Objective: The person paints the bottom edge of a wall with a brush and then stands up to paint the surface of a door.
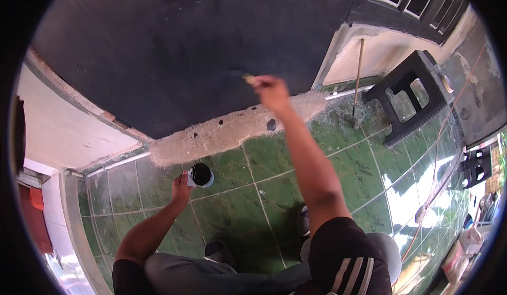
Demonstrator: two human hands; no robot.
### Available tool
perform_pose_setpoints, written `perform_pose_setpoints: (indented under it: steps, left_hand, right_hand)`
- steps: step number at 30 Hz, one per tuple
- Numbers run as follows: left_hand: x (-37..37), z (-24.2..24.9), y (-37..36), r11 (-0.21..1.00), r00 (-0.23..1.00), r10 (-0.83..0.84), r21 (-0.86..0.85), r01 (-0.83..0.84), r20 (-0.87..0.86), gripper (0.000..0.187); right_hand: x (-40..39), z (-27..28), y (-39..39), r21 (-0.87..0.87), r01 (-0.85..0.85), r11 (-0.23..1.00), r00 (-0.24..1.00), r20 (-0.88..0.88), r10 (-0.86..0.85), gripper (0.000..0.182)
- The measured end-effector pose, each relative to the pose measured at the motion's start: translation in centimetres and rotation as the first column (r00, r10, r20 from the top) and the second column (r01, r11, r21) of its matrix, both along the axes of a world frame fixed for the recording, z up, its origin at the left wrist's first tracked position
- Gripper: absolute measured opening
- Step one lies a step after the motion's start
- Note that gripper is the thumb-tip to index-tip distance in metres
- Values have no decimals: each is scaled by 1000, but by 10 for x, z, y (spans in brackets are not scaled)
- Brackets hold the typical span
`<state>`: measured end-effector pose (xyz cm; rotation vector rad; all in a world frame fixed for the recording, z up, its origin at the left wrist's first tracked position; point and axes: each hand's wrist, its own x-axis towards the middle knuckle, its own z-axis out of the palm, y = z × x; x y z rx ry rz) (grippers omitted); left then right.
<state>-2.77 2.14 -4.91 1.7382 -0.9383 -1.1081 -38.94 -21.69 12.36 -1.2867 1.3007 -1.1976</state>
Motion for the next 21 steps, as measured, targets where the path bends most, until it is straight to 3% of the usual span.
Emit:
perform_pose_setpoints:
  steps: [1,2,3,5,7,9,11,13,18,20,21]
  left_hand:
    - [-3,1,-2,1000,1000,0,-17,-1,-9,46]
    - [-6,3,-5,999,1000,2,-34,-3,-17,45]
    - [-9,5,-8,1000,1000,-1,-30,1,-15,45]
    - [-13,6,-11,1000,1000,-9,-12,9,-11,44]
    - [-15,2,-13,1000,1000,-13,-26,13,27,45]
    - [-18,1,-20,999,1000,-10,-36,11,23,46]
    - [-27,5,-23,999,1000,1,-36,-2,-31,46]
    - [-35,3,-29,996,997,-67,-61,64,-46,45]
    - [-83,14,-42,976,970,-218,-5,219,-110,45]
    - [-98,-6,-50,959,953,-280,9,282,-113,46]
    - [-106,-4,-52,940,939,-336,26,339,-78,47]
  right_hand:
    - [-40,16,-11,65,144,987,989,9,-145,16]
    - [-82,22,-19,-139,227,964,974,9,-228,21]
    - [-125,25,-33,-157,355,922,935,68,-348,23]
    - [-153,56,-26,-391,660,642,720,83,-689,22]
    - [-151,55,-24,-573,709,411,522,35,-852,19]
    - [-131,21,-17,-536,494,685,637,-313,-705,16]
    - [-106,-23,-5,-279,204,938,585,-734,-346,19]
    - [-92,-39,9,-47,-49,998,460,-888,-19,21]
    - [-105,39,-14,58,-177,983,191,-977,92,22]
    - [-113,102,-13,-114,-180,977,228,-971,-72,21]
    - [-124,116,-15,-341,-213,916,416,-880,-231,19]
